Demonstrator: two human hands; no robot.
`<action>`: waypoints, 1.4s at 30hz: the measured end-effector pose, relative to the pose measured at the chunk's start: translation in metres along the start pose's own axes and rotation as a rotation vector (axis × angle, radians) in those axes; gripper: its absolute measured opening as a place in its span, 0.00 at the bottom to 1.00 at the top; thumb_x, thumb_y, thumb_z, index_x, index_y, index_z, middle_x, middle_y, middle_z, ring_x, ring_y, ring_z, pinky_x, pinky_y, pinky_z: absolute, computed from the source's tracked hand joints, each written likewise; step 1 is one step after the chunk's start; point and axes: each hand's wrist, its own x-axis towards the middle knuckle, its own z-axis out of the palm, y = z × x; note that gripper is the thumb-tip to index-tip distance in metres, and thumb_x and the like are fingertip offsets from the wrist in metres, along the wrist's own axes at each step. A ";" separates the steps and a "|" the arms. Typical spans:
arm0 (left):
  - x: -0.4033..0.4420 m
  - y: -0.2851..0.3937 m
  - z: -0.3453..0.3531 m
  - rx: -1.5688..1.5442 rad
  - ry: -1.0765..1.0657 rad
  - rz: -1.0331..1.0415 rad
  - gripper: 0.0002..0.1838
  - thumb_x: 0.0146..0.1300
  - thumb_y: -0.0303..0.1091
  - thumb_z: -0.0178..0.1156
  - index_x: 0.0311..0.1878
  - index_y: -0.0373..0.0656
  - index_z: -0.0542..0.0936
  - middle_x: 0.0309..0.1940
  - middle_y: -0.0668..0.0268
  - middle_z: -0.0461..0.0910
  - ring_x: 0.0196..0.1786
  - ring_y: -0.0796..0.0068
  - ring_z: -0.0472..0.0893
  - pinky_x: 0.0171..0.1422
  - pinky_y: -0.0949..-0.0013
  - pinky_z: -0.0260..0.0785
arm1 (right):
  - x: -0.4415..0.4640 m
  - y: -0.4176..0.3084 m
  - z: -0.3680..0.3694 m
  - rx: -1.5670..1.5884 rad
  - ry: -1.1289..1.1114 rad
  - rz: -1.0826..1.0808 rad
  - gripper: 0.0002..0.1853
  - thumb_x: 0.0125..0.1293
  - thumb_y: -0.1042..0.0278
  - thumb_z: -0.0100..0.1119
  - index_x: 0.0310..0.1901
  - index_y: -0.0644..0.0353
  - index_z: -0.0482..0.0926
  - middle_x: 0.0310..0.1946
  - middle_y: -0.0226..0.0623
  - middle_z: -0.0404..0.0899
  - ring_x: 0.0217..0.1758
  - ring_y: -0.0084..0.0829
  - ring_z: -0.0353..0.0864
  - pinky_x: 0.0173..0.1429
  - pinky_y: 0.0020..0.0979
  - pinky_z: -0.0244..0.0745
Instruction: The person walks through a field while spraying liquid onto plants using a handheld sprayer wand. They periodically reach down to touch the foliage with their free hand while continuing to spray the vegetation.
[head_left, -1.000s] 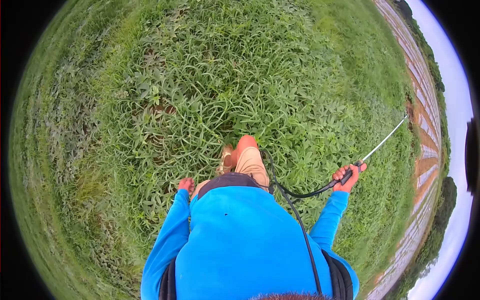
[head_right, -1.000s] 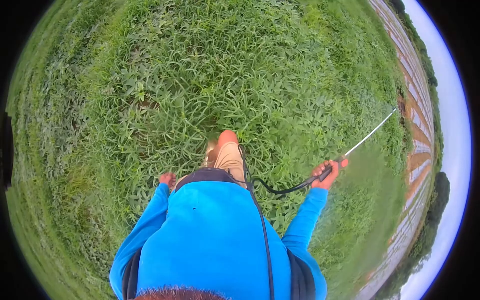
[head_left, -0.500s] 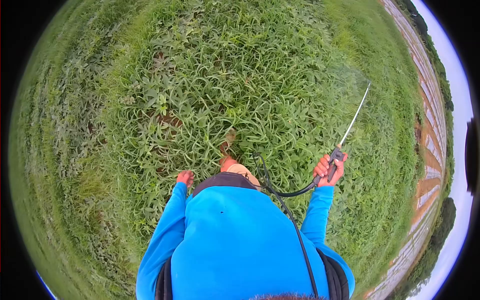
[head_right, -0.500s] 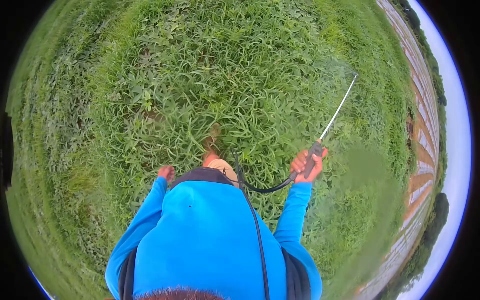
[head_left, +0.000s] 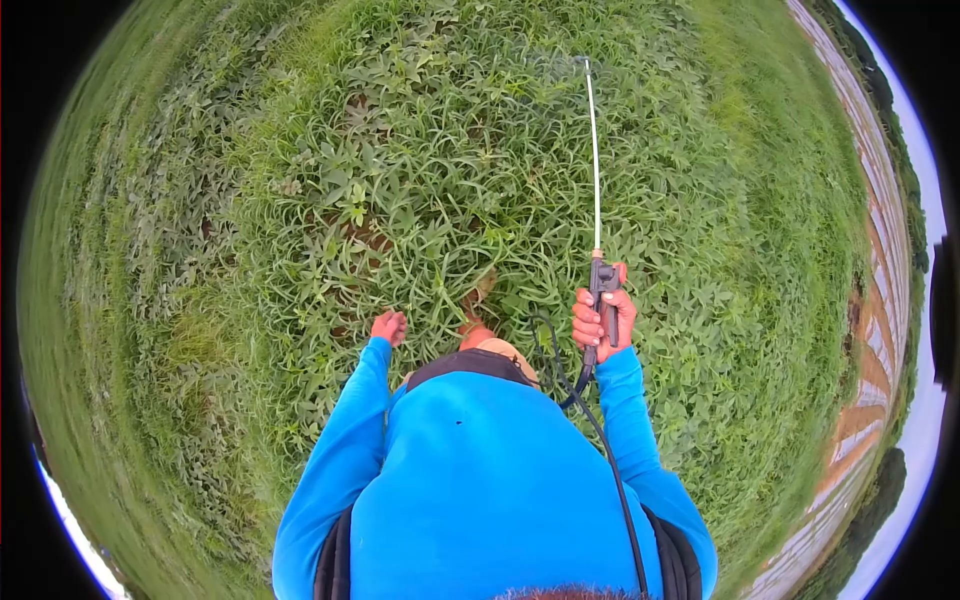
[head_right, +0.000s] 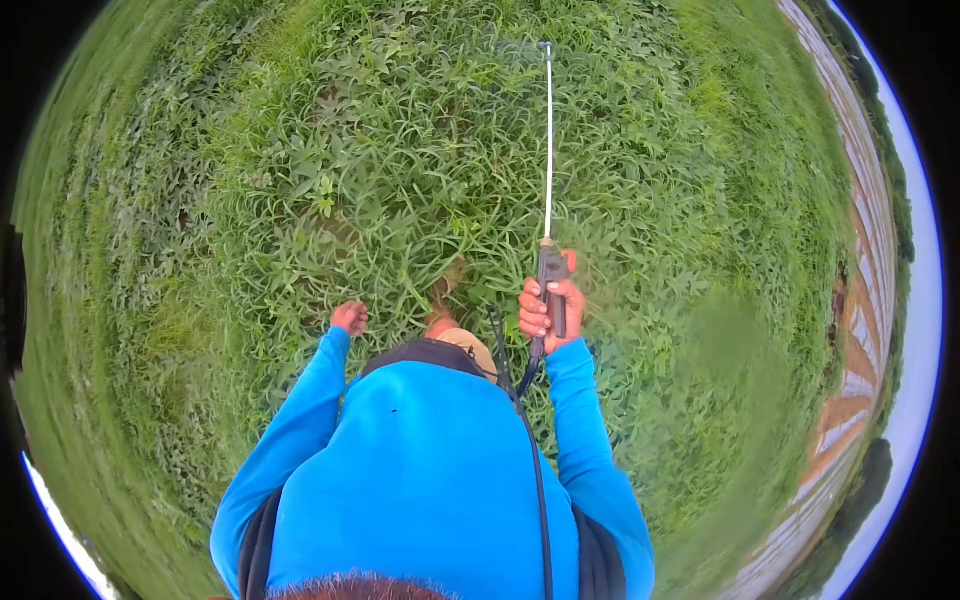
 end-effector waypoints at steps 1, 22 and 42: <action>-0.006 -0.008 0.004 0.014 0.011 -0.001 0.15 0.59 0.46 0.54 0.35 0.42 0.76 0.24 0.67 0.76 0.19 0.79 0.71 0.18 0.74 0.60 | 0.009 0.003 0.004 -0.017 -0.019 0.074 0.13 0.54 0.58 0.51 0.32 0.58 0.64 0.17 0.27 0.60 0.12 0.19 0.57 0.16 0.24 0.58; -0.032 -0.035 -0.025 0.000 0.123 -0.099 0.15 0.58 0.44 0.55 0.36 0.40 0.76 0.22 0.65 0.75 0.16 0.77 0.70 0.15 0.74 0.56 | 0.182 0.099 0.095 -0.249 -0.363 0.893 0.09 0.54 0.63 0.50 0.30 0.55 0.63 0.15 0.24 0.59 0.10 0.17 0.57 0.11 0.23 0.55; 0.049 0.178 0.012 0.088 0.089 0.079 0.16 0.61 0.45 0.52 0.38 0.41 0.75 0.27 0.66 0.76 0.20 0.78 0.73 0.19 0.75 0.62 | 0.222 -0.124 0.093 -0.033 -0.188 0.136 0.09 0.54 0.61 0.50 0.30 0.57 0.65 0.16 0.26 0.60 0.11 0.19 0.58 0.15 0.24 0.58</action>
